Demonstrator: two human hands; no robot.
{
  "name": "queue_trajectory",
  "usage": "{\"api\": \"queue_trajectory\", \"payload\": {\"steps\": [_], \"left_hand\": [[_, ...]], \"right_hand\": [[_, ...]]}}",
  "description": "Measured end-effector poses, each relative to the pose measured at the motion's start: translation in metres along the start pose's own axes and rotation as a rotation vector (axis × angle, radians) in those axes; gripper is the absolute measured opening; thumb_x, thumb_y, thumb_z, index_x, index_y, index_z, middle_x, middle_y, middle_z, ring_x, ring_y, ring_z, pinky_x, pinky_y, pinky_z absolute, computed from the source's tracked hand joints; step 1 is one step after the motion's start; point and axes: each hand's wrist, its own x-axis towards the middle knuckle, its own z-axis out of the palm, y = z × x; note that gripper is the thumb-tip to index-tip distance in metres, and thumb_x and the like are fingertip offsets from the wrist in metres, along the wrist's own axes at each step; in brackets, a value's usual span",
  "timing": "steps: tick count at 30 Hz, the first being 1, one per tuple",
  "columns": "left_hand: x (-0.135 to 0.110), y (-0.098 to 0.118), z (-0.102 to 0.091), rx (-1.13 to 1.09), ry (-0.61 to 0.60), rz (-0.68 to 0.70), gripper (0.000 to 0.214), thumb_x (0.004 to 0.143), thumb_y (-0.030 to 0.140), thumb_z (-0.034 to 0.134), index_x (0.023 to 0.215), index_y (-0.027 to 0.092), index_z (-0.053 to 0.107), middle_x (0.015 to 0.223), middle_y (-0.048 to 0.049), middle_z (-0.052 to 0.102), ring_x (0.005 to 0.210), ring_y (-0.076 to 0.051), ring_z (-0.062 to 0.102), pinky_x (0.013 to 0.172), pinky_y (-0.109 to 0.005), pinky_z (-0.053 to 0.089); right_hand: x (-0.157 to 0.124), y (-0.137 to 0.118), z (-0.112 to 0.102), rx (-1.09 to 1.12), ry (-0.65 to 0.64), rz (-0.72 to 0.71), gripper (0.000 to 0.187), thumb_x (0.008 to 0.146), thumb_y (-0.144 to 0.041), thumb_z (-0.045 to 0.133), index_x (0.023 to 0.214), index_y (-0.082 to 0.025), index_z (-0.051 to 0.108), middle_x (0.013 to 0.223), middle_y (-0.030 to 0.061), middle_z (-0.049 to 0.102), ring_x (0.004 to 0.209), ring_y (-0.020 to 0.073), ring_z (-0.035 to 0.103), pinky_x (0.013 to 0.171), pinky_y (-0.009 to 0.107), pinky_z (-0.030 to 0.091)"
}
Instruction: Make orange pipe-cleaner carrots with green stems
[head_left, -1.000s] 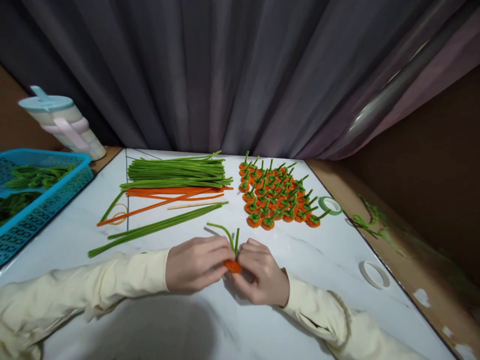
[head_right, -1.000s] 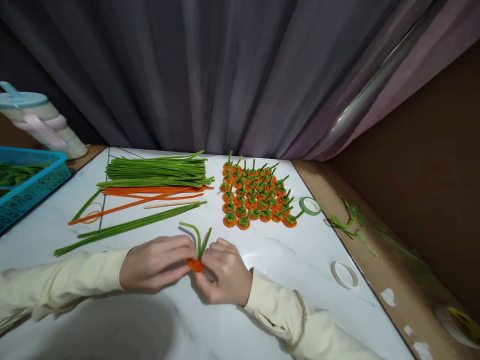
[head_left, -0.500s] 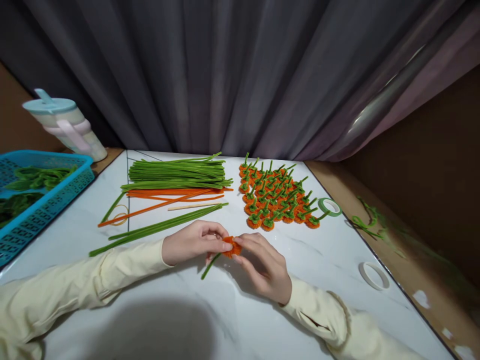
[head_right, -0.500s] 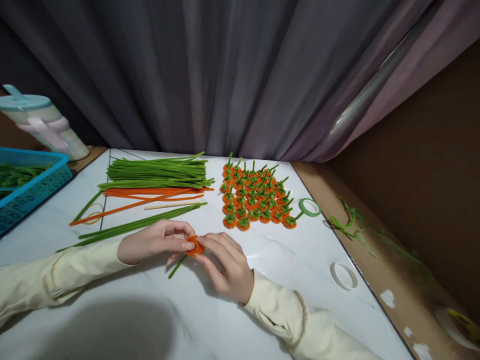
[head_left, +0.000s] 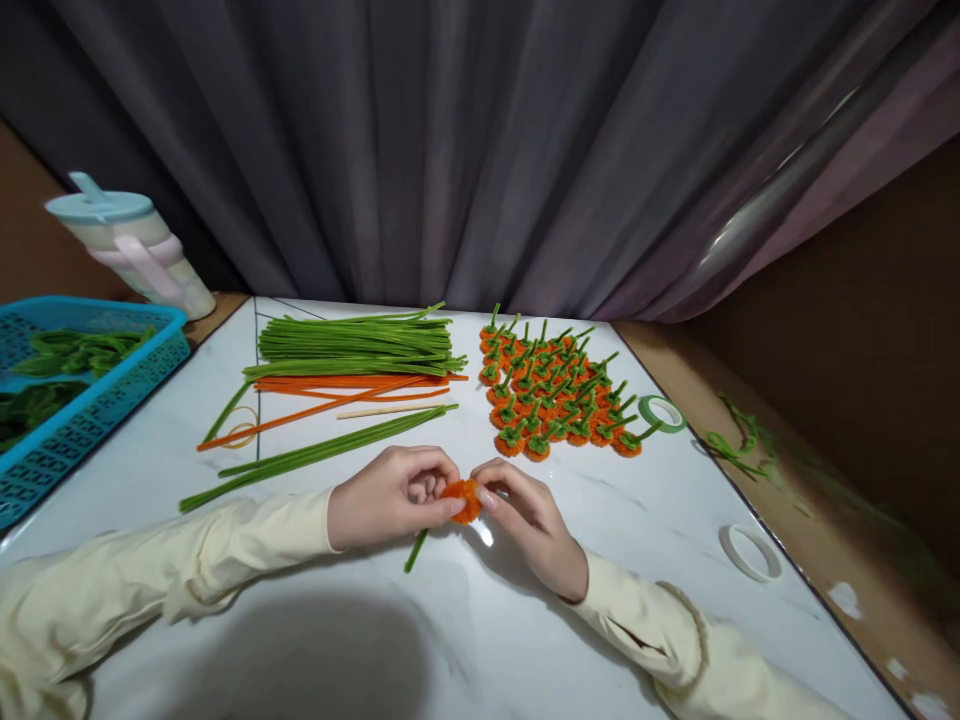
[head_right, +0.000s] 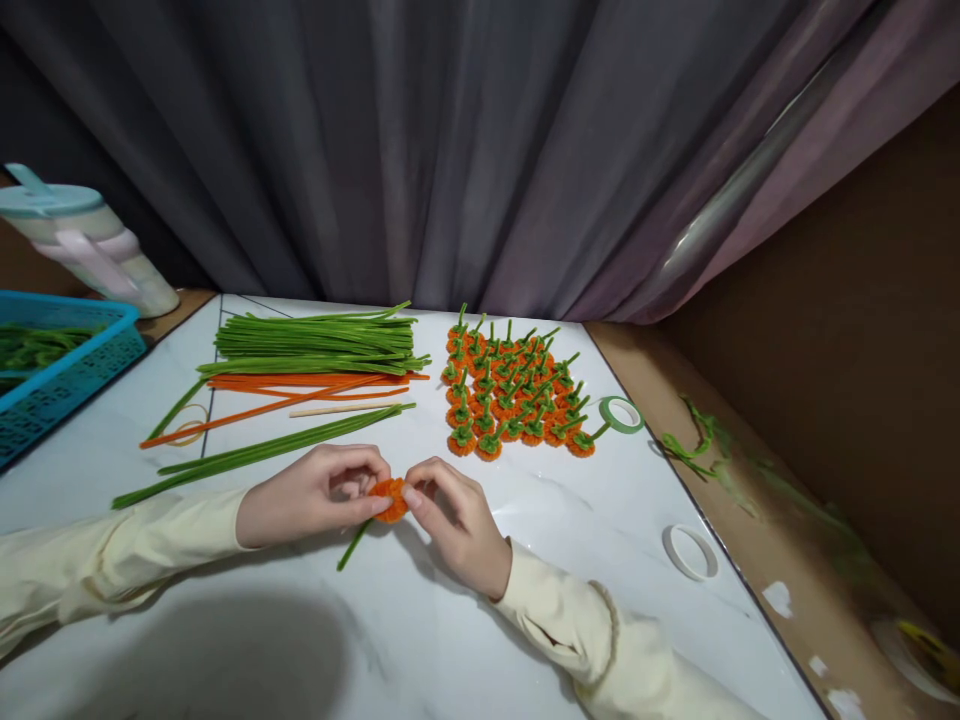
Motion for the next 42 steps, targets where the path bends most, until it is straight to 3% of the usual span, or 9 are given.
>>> {"api": "queue_trajectory", "payload": {"steps": [4, 8, 18, 30, 42], "left_hand": [[-0.002, -0.001, 0.001, 0.085, -0.046, 0.032, 0.015, 0.074, 0.028, 0.056, 0.075, 0.013, 0.055, 0.064, 0.0033, 0.047, 0.051, -0.006, 0.037, 0.047, -0.016, 0.033], [-0.006, -0.001, 0.002, 0.121, -0.059, 0.077, 0.015, 0.075, 0.027, 0.055, 0.076, 0.013, 0.055, 0.066, 0.0024, 0.048, 0.053, -0.006, 0.038, 0.048, -0.016, 0.035], [-0.015, 0.006, 0.005, 0.241, 0.019, 0.288, 0.004, 0.074, 0.018, 0.056, 0.075, 0.014, 0.055, 0.072, -0.0002, 0.052, 0.057, -0.006, 0.046, 0.053, -0.016, 0.041], [-0.019, 0.003, 0.007, 0.336, 0.092, 0.454, 0.006, 0.079, 0.016, 0.051, 0.082, 0.012, 0.055, 0.074, -0.0033, 0.053, 0.057, -0.007, 0.046, 0.052, -0.017, 0.042], [-0.017, 0.006, 0.004, 0.312, 0.08, 0.425, 0.006, 0.076, 0.013, 0.053, 0.081, 0.011, 0.055, 0.075, -0.0037, 0.054, 0.056, -0.006, 0.046, 0.051, -0.015, 0.042]], "right_hand": [[-0.001, -0.002, 0.001, -0.004, -0.071, -0.009, 0.019, 0.091, -0.031, 0.041, 0.085, -0.017, 0.053, 0.08, 0.0036, 0.052, 0.072, 0.0132, 0.05, 0.066, 0.026, 0.042], [0.0, -0.008, 0.0, -0.075, -0.107, -0.112, 0.02, 0.092, -0.029, 0.037, 0.082, -0.017, 0.05, 0.077, 0.0042, 0.052, 0.072, 0.0142, 0.049, 0.066, 0.027, 0.042], [0.002, -0.02, -0.004, -0.208, -0.169, -0.343, 0.01, 0.089, -0.018, 0.038, 0.09, -0.017, 0.048, 0.081, 0.0072, 0.053, 0.076, 0.0166, 0.045, 0.068, 0.032, 0.043], [0.002, -0.025, -0.007, -0.147, -0.19, -0.258, 0.012, 0.089, -0.013, 0.036, 0.092, -0.017, 0.048, 0.084, 0.0068, 0.052, 0.079, 0.0159, 0.045, 0.071, 0.031, 0.041], [0.004, -0.027, -0.013, -0.119, -0.165, -0.168, 0.016, 0.092, -0.02, 0.035, 0.088, -0.017, 0.05, 0.083, 0.0055, 0.053, 0.077, 0.0153, 0.047, 0.073, 0.031, 0.039]]}}
